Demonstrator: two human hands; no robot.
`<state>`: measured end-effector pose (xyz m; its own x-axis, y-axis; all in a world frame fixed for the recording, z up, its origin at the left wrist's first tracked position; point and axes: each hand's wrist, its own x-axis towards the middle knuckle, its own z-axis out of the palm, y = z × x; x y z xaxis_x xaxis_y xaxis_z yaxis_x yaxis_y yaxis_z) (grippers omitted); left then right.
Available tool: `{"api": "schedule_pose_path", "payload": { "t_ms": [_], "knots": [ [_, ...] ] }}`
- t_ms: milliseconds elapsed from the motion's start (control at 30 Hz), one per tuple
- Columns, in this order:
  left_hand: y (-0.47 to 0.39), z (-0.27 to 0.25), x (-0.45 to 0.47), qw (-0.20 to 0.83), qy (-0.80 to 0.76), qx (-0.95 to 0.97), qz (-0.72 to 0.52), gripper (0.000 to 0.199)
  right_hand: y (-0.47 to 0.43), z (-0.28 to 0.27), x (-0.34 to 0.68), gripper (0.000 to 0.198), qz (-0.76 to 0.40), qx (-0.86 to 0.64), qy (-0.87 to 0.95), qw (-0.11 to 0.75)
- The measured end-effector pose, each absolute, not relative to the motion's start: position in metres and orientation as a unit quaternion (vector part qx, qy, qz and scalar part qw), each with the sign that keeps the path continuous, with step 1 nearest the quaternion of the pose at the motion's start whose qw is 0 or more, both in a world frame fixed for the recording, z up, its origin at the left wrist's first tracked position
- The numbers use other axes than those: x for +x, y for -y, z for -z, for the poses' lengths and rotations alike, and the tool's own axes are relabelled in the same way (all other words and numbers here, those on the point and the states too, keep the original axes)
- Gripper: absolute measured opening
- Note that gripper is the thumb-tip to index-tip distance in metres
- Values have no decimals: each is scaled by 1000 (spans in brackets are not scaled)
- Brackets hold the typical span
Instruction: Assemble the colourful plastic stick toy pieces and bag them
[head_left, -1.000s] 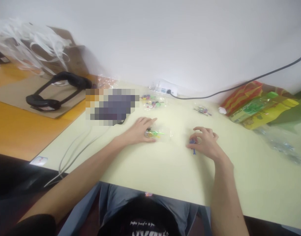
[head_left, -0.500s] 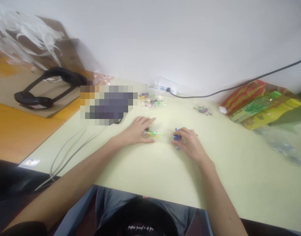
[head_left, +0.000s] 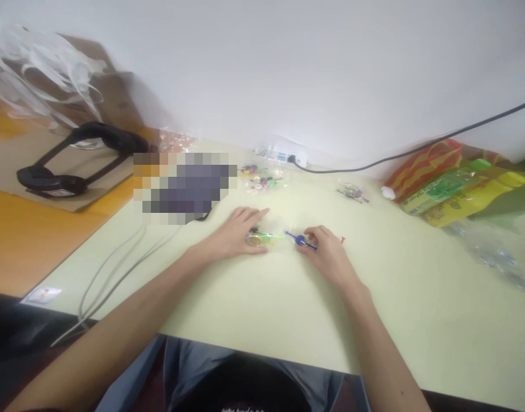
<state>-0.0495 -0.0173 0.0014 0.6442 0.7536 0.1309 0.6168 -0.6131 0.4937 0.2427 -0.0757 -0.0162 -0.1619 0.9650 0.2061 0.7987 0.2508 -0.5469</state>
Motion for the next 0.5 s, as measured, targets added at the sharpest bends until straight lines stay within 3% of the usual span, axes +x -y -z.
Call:
{"api": "schedule_pose_path", "payload": {
  "t_ms": [167,367,500],
  "knots": [
    [15,1,-51,204,-387,884,-166,97,73,16,244,6,-146,-599,760,206],
    [14,3,-51,201,-391,884,-160,97,75,13,240,15,-136,-614,754,192],
    [14,2,-51,200,-393,884,-158,97,74,15,243,10,-158,-608,753,197]
  ]
}}
